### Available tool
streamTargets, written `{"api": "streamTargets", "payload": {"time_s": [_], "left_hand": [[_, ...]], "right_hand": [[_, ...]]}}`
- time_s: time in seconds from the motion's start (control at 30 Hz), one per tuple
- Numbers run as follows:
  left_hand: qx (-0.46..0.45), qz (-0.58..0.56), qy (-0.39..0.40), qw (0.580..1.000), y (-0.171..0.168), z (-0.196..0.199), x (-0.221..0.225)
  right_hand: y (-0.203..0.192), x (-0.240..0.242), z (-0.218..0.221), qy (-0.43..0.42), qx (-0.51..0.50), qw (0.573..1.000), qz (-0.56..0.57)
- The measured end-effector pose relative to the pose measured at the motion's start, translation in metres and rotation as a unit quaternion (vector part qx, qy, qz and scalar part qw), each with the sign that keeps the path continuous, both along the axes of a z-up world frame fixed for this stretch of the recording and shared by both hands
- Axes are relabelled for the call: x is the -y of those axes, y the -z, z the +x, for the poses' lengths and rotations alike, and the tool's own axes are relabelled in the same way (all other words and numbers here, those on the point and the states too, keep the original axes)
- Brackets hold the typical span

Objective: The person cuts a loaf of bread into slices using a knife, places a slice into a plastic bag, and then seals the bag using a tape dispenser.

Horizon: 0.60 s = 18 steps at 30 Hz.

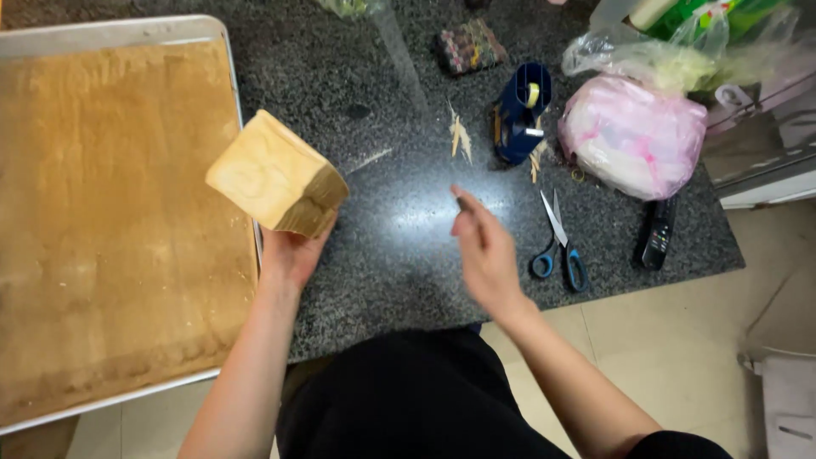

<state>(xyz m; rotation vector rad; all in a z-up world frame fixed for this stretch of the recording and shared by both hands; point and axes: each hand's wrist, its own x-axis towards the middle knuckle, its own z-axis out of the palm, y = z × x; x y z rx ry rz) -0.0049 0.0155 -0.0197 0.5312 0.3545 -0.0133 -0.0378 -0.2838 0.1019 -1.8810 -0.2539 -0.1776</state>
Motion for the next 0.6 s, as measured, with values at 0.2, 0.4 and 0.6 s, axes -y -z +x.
{"api": "streamTargets", "payload": {"time_s": [0.2, 0.4, 0.6], "left_hand": [[-0.008, -0.005, -0.013, 1.0, -0.005, -0.03, -0.011], [0.009, -0.016, -0.019, 1.0, -0.016, -0.039, -0.016], [-0.019, -0.022, -0.014, 0.999, -0.026, -0.034, 0.002]], "right_hand": [[0.121, 0.052, -0.017, 0.055, -0.015, 0.978, -0.202], [0.111, 0.048, -0.067, -0.105, 0.019, 0.959, -0.264], [0.135, 0.05, -0.063, -0.045, 0.017, 0.96, -0.275]]}}
